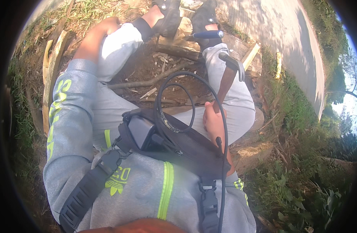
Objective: The person uses a hammer to strike a handheld tool against a wood log while sitting on the ground.
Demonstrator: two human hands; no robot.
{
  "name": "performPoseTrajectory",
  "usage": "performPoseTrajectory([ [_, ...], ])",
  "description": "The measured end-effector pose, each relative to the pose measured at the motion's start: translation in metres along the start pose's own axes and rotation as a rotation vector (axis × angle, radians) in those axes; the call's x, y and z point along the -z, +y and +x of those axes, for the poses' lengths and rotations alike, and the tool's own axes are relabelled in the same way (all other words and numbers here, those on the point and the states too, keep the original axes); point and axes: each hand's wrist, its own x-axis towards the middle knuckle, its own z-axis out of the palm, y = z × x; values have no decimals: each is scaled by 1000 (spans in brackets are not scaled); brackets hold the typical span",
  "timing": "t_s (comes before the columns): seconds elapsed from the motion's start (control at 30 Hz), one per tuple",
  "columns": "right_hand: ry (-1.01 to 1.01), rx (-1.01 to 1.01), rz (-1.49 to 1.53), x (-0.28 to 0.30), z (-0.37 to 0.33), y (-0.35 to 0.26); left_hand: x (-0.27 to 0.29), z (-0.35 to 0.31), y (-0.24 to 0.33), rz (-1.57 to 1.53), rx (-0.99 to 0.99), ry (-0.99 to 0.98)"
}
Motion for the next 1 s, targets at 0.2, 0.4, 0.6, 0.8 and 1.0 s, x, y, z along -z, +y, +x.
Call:
performPoseTrajectory([
  [0.2, -13, 27, 303, 30, 29, 18, 43, -94, 149, -448, -648, 530],
  [0.4, -74, 271, 442, 33, 80, -41, 37, -160, 298, -593, -999, 708],
  [0.6, -345, 330, 391, -12, 120, -53, -2, -141, 288, -946, -696, 144],
  [0.8, -349, 345, -27, -45, 142, -17, -11, -142, 268, -1185, -865, 164],
  [1.0, -307, 441, 30, -50, 148, -6, -9, -147, 267, -1087, -844, 136],
])
